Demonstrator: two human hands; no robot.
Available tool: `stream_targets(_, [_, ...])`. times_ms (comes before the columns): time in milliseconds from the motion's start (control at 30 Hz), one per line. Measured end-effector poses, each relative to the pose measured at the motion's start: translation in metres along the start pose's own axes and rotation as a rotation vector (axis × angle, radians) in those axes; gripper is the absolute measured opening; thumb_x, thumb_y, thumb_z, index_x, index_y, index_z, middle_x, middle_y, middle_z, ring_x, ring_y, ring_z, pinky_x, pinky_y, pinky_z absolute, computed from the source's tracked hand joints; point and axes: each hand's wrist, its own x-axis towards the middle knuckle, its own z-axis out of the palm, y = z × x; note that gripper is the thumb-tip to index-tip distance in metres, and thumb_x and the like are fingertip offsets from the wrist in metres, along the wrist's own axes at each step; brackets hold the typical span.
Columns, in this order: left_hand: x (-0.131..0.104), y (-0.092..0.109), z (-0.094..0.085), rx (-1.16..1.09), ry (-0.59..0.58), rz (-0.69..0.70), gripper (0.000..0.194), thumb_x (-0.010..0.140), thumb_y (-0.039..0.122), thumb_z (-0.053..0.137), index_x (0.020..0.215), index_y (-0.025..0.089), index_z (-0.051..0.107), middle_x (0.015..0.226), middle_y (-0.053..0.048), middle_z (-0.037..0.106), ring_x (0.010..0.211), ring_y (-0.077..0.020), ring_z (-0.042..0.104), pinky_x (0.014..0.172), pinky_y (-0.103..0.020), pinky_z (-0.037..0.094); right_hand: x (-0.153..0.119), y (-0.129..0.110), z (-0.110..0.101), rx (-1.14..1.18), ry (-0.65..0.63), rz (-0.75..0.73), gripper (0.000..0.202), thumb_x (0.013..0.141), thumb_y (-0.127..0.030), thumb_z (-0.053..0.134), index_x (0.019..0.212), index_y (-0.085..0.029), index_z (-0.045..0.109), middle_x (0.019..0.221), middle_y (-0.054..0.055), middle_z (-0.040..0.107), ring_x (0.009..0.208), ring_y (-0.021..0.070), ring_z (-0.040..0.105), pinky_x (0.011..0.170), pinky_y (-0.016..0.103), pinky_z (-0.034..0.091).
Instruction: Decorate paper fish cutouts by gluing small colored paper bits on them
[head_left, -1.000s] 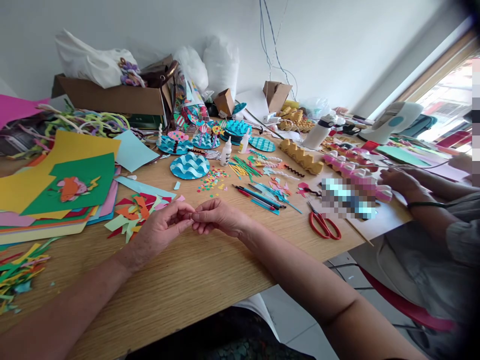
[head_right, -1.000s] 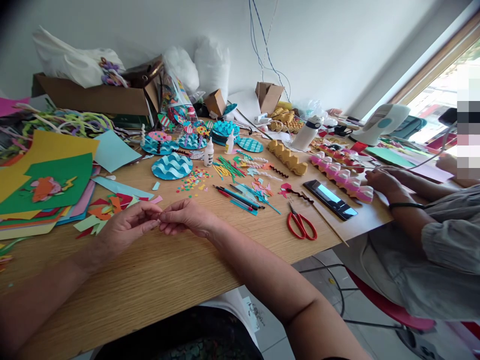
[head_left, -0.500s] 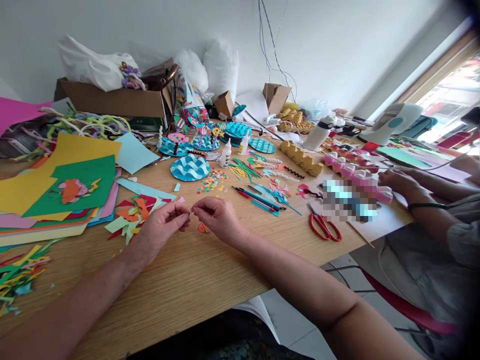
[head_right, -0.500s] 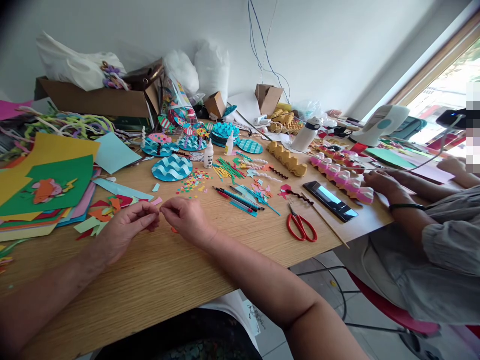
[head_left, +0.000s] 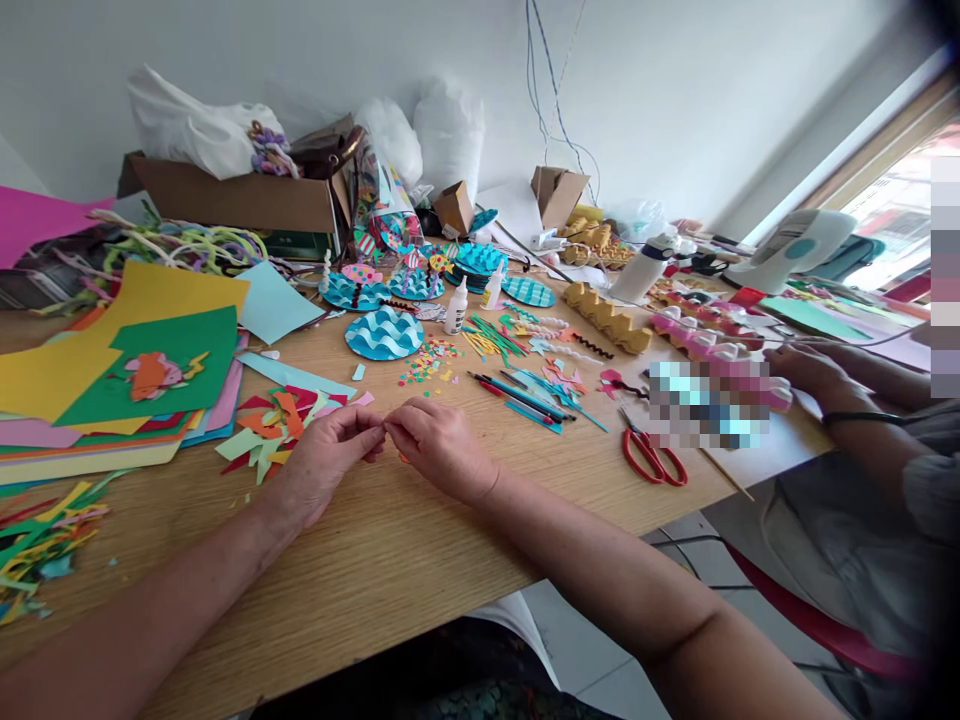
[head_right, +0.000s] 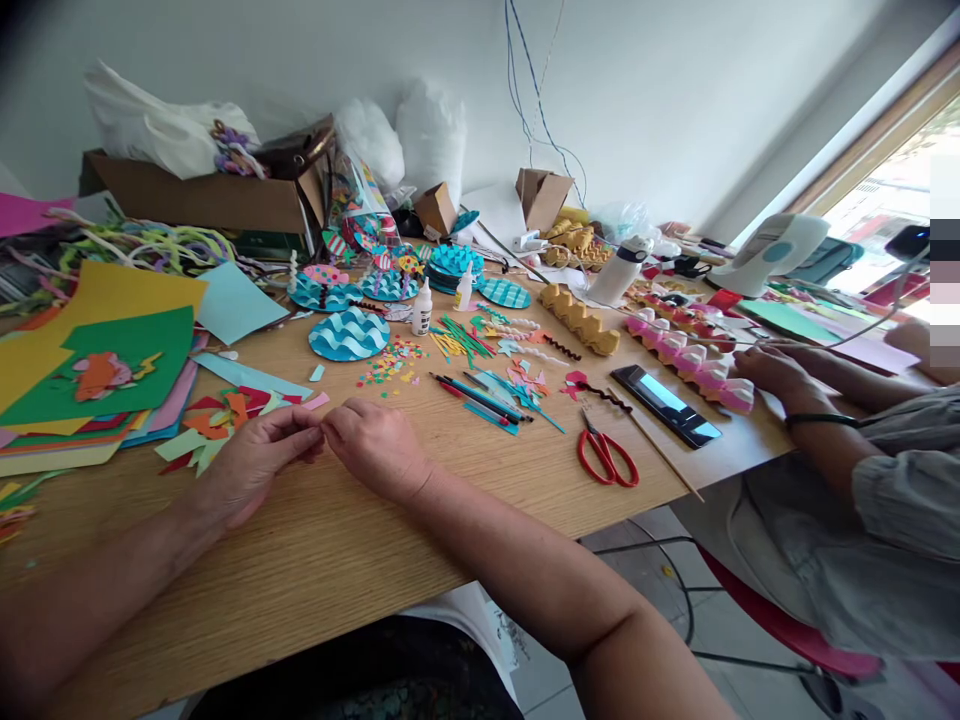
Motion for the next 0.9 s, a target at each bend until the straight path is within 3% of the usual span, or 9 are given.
stream_targets(100, [0.001,-0.003,-0.004,0.122,-0.009,0.086,0.017,0.070,0.033,0.062,0.069,0.017,0.059,0.061,0.003,0.054,0.058,-0.0104,0.049,0.055,-0.022,0.041,0.003,0.000,-0.001,0.198,0.042,0.075,0.018,0.083,-0.021,0.046,0.077,-0.014,0.062,0.076,0.005,0.063,0.068,0.0108,0.056,0.062,0.022,0.039])
stream_targets(167, [0.003,-0.004,-0.009,0.303,-0.010,0.205,0.013,0.074,0.031,0.057,0.072,0.018,0.060,0.061,0.003,0.055,0.060,-0.0117,0.052,0.057,-0.023,0.043,0.006,0.000,-0.004,0.455,0.004,0.261,0.014,0.080,-0.019,0.049,0.072,-0.015,0.059,0.068,0.002,0.060,0.061,0.0083,0.054,0.058,0.020,0.040])
stream_targets(300, [0.005,-0.004,-0.020,0.744,0.042,0.653,0.012,0.082,0.021,0.049,0.077,0.019,0.060,0.075,-0.001,0.063,0.078,-0.0157,0.060,0.071,-0.027,0.048,0.010,0.000,-0.010,1.082,-0.305,0.662,0.015,0.079,-0.022,0.049,0.067,-0.014,0.054,0.057,-0.003,0.053,0.045,0.0052,0.050,0.043,0.017,0.038])
stream_targets(367, [0.006,-0.004,-0.024,0.907,0.043,0.881,0.014,0.085,0.015,0.046,0.080,0.019,0.059,0.081,-0.002,0.064,0.083,-0.0158,0.061,0.075,-0.027,0.048,0.011,0.001,-0.013,1.288,-0.385,0.728,0.015,0.078,-0.024,0.051,0.067,-0.014,0.054,0.057,-0.003,0.053,0.043,0.0047,0.050,0.040,0.016,0.038])
stream_targets(467, [0.005,-0.004,-0.026,1.052,0.028,1.085,0.014,0.086,0.010,0.046,0.086,0.016,0.058,0.085,-0.005,0.063,0.087,-0.0166,0.061,0.076,-0.027,0.050,0.010,0.003,-0.013,1.448,-0.392,0.757,0.014,0.077,-0.024,0.053,0.068,-0.013,0.055,0.057,-0.003,0.054,0.042,0.0043,0.051,0.037,0.015,0.037])
stream_targets(633, [0.004,-0.004,-0.025,1.123,-0.004,1.207,0.017,0.085,0.006,0.046,0.093,0.015,0.058,0.085,-0.005,0.060,0.090,-0.0186,0.059,0.075,-0.029,0.051,0.008,0.006,-0.011,1.490,-0.434,0.775,0.011,0.074,-0.021,0.055,0.066,-0.013,0.056,0.054,-0.003,0.054,0.041,0.0049,0.051,0.035,0.014,0.038])
stream_targets(900, [0.002,0.001,-0.026,1.184,-0.053,1.275,0.019,0.085,0.004,0.043,0.093,0.013,0.057,0.085,-0.007,0.059,0.081,-0.0179,0.058,0.071,-0.031,0.051,0.009,0.007,-0.011,1.489,-0.479,0.783,0.009,0.073,-0.016,0.055,0.064,-0.012,0.055,0.052,-0.004,0.053,0.040,0.0047,0.050,0.036,0.014,0.039])
